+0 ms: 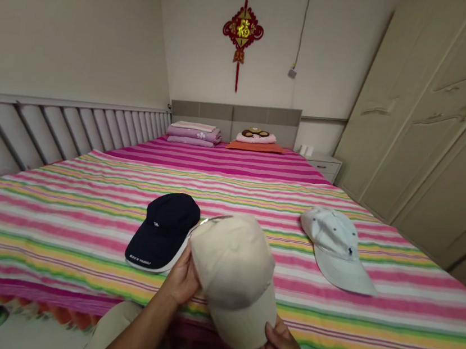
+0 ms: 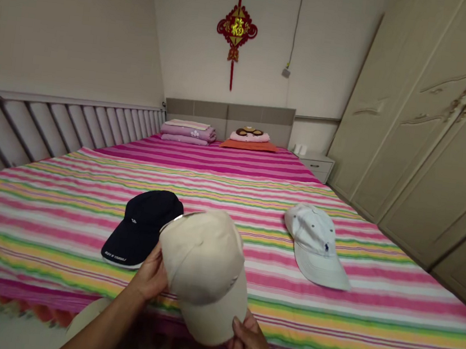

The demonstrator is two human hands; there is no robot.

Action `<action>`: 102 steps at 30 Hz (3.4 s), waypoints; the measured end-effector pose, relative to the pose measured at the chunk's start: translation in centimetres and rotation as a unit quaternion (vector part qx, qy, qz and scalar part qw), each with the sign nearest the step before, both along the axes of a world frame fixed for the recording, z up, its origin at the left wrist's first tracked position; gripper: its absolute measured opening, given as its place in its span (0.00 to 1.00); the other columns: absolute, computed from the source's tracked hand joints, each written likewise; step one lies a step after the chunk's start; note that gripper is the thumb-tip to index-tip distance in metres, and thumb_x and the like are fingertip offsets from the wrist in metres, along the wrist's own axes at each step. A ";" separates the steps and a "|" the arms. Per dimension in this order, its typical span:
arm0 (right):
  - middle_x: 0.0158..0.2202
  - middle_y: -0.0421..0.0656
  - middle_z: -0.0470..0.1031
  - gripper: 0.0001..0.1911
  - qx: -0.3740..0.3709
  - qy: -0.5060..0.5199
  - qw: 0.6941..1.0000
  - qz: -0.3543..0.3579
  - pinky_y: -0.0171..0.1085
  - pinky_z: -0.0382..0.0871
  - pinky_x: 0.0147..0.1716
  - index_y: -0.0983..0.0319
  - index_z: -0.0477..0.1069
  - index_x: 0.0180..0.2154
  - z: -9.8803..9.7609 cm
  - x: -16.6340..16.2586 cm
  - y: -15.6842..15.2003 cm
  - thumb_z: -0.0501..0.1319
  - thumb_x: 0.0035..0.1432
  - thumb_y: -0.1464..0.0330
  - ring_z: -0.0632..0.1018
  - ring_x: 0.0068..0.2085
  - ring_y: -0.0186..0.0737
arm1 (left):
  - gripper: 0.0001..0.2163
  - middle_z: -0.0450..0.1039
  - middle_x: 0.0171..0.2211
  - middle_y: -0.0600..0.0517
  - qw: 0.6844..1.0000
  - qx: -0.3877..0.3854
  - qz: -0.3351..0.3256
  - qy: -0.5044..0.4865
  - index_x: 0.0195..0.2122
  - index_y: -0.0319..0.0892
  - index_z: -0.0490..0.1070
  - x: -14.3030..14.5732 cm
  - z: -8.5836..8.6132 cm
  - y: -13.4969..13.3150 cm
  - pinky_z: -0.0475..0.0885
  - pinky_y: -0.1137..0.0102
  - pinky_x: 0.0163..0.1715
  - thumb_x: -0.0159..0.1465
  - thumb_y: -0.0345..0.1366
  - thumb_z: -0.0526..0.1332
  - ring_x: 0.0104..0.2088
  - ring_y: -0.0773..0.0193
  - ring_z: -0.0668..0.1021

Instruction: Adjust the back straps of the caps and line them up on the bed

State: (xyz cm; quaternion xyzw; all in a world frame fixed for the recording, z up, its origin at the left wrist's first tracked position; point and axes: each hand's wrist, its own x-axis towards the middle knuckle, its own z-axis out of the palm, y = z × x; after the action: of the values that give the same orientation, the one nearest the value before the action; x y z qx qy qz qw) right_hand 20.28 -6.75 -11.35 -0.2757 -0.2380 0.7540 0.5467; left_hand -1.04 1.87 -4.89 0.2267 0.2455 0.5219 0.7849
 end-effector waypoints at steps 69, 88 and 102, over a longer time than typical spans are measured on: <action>0.11 0.30 0.50 0.17 0.083 -0.129 0.988 0.020 0.31 0.38 0.17 0.63 0.58 0.17 7.1 -0.8 0.4 0.64 0.45 0.62 0.49 0.16 0.24 | 0.06 0.63 0.11 0.56 0.972 0.032 -0.168 0.160 0.14 0.35 0.71 4.8 0.6 -5.2 0.51 0.77 0.15 0.39 0.31 0.67 0.12 0.77 0.60; 0.12 0.30 0.47 0.17 0.052 -0.082 0.995 -0.038 0.30 0.39 0.16 0.61 0.56 0.17 7.4 -0.4 0.6 0.64 0.44 0.64 0.47 0.16 0.25 | 0.16 0.65 0.15 0.55 0.986 0.061 -0.139 0.071 0.18 0.35 0.68 4.2 0.5 -5.2 0.58 0.76 0.19 0.38 0.40 0.71 0.16 0.74 0.65; 0.14 0.30 0.55 0.18 0.082 -0.161 0.983 0.015 0.30 0.44 0.15 0.60 0.62 0.25 7.9 -0.3 0.5 0.68 0.40 0.59 0.52 0.16 0.25 | 0.14 0.65 0.14 0.56 0.976 0.046 -0.098 0.190 0.19 0.36 0.68 5.1 1.0 -4.8 0.58 0.75 0.18 0.42 0.41 0.69 0.15 0.74 0.65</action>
State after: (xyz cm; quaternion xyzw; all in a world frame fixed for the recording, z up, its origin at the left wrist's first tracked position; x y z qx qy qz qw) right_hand 19.97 -6.21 -3.47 -0.3442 -0.3880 0.6856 0.5108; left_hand 4.04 -2.90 -3.90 0.3800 0.3424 0.4007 0.7601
